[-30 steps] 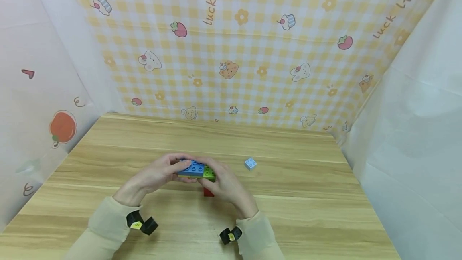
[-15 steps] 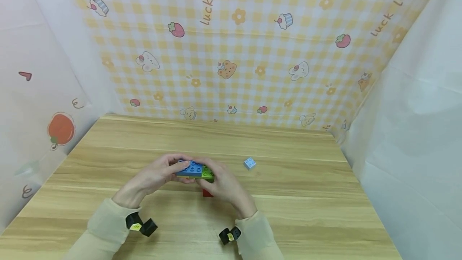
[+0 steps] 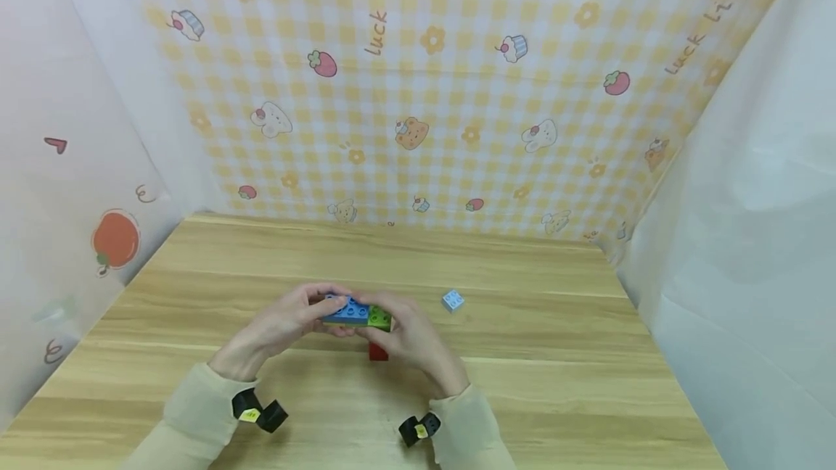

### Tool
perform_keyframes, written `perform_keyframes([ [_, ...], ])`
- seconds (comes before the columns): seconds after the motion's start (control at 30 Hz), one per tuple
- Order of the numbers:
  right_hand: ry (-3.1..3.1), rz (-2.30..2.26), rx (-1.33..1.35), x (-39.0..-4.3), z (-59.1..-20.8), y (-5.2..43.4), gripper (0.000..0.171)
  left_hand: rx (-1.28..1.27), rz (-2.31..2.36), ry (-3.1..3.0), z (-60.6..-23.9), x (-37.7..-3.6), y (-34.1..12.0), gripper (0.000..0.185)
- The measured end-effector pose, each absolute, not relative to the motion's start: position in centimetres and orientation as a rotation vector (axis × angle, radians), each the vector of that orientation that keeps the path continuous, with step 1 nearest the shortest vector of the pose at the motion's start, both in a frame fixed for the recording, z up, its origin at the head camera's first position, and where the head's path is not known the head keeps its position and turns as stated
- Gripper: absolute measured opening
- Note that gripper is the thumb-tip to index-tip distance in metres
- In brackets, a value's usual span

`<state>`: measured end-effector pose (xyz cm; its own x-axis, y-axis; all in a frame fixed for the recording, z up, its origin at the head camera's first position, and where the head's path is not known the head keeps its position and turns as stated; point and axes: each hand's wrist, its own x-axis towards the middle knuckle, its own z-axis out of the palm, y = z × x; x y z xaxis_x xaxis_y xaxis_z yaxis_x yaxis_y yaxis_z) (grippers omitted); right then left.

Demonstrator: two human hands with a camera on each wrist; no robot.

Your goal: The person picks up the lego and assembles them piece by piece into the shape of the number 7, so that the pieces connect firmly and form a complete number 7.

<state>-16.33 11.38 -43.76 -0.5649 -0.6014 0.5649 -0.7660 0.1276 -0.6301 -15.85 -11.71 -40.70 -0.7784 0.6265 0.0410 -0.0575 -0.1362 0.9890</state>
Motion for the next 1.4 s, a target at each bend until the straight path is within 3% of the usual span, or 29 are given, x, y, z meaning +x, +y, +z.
perform_keyframes([
  [0.5, -2.332, 1.438, 1.301, -15.9, -43.4, 11.2, 0.045, 0.609, 1.88, 1.753, -40.8, -15.8, -12.0, 0.036],
  [0.97, -2.452, 1.429, 1.222, -15.7, -43.0, 11.7, 0.055, 0.733, 1.536, 2.226, -40.2, -15.6, -13.0, 0.045],
  [1.2, -2.373, 1.499, 1.142, -16.0, -42.2, 13.1, 0.035, 0.716, 1.534, 2.257, -40.1, -15.5, -12.8, 0.045],
  [1.4, -2.392, 1.456, 0.903, -16.6, -41.9, 15.5, 0.022, 0.695, 1.523, 2.276, -40.1, -15.5, -12.6, 0.045],
])
